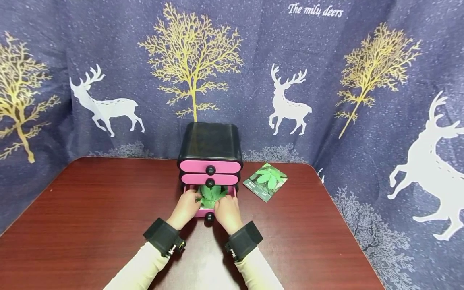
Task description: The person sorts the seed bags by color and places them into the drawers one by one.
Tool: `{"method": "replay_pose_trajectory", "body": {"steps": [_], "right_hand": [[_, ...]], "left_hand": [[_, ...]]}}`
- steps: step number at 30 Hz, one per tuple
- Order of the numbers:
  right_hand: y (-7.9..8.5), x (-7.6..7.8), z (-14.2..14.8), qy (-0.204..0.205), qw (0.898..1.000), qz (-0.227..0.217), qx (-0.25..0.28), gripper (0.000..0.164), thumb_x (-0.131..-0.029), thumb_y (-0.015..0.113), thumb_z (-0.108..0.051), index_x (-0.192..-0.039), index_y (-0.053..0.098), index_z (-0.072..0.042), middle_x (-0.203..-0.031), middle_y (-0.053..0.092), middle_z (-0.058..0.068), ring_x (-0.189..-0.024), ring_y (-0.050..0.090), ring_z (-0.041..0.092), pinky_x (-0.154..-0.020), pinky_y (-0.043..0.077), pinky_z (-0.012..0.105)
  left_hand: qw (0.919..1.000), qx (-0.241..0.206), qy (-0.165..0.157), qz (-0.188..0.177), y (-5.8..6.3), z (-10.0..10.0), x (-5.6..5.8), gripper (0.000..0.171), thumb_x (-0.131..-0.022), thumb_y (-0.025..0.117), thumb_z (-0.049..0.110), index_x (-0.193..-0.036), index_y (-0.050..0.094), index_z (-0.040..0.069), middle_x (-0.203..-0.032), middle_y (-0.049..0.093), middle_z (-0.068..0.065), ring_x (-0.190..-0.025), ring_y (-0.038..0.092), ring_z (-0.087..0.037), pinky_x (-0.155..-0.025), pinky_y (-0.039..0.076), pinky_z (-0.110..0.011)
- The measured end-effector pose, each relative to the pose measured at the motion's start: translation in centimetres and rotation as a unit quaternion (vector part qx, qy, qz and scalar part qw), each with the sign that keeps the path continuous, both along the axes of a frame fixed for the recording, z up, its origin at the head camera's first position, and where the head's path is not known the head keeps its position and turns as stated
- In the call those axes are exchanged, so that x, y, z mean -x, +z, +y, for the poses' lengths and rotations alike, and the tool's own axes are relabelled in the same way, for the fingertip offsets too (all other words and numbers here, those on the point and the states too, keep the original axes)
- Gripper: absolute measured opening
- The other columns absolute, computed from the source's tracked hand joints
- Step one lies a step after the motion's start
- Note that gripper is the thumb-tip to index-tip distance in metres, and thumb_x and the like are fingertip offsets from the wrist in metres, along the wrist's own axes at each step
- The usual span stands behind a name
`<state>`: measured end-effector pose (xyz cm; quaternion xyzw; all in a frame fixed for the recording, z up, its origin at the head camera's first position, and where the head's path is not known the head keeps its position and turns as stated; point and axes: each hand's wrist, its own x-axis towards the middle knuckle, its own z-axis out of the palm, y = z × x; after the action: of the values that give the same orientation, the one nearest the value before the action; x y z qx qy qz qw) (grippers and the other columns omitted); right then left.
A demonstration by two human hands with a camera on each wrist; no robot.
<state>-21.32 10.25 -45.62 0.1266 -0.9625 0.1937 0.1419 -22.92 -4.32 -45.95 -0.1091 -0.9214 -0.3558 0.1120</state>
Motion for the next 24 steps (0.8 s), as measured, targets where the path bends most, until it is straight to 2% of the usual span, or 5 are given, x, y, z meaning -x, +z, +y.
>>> {"method": "replay_pose_trajectory", "body": {"steps": [5, 10, 15, 20, 24], "right_hand": [[0.0, -0.2, -0.2, -0.009, 1.000, 0.011, -0.026, 0.037, -0.086, 0.055, -0.008, -0.050, 0.048, -0.008, -0.057, 0.058, 0.009, -0.065, 0.062, 0.032, -0.076, 0.041, 0.043], [0.2, -0.5, -0.3, -0.044, 0.998, 0.006, -0.039, 0.038, -0.088, 0.055, -0.014, -0.051, 0.051, -0.009, -0.061, 0.063, 0.014, -0.075, 0.061, 0.037, -0.073, 0.048, 0.045], [0.3, -0.7, -0.5, -0.058, 0.993, 0.039, -0.091, 0.037, -0.088, 0.057, -0.020, -0.053, 0.058, -0.009, -0.063, 0.066, 0.012, -0.077, 0.059, 0.032, -0.064, 0.043, 0.040], [-0.2, -0.8, -0.1, -0.056, 0.997, 0.020, -0.052, 0.031, -0.089, 0.057, -0.022, -0.061, 0.063, -0.011, -0.069, 0.068, 0.008, -0.080, 0.060, 0.031, -0.067, 0.042, 0.042], [-0.4, -0.7, 0.9, -0.027, 0.999, 0.007, 0.033, 0.016, -0.089, 0.058, -0.017, -0.078, 0.068, -0.009, -0.084, 0.069, 0.006, -0.086, 0.061, 0.031, -0.074, 0.044, 0.046]], "left_hand": [[1.0000, 0.004, 0.001, 0.007, -0.1, 0.2, 0.0, 0.012, -0.075, 0.057, -0.005, -0.065, 0.064, -0.003, -0.079, 0.063, -0.019, -0.081, 0.061, -0.033, -0.074, 0.049, -0.041], [0.9998, 0.009, -0.002, 0.015, -0.2, 0.3, 0.2, 0.025, -0.078, 0.057, -0.002, -0.053, 0.055, 0.001, -0.069, 0.060, -0.016, -0.071, 0.060, -0.032, -0.064, 0.047, -0.038], [0.9997, 0.014, -0.002, 0.021, -0.1, 0.1, 0.0, 0.014, -0.079, 0.058, 0.001, -0.066, 0.063, -0.003, -0.080, 0.063, -0.018, -0.078, 0.061, -0.032, -0.068, 0.049, -0.039], [0.9988, -0.009, -0.014, 0.047, 0.8, -0.3, -1.3, 0.019, -0.077, 0.061, 0.000, -0.095, 0.070, -0.002, -0.097, 0.063, -0.017, -0.092, 0.062, -0.030, -0.082, 0.051, -0.040], [0.9968, -0.015, -0.060, 0.051, 2.1, -0.8, -2.8, 0.016, -0.079, 0.061, 0.001, -0.091, 0.071, 0.003, -0.090, 0.065, -0.009, -0.086, 0.062, -0.023, -0.079, 0.051, -0.035]]}}
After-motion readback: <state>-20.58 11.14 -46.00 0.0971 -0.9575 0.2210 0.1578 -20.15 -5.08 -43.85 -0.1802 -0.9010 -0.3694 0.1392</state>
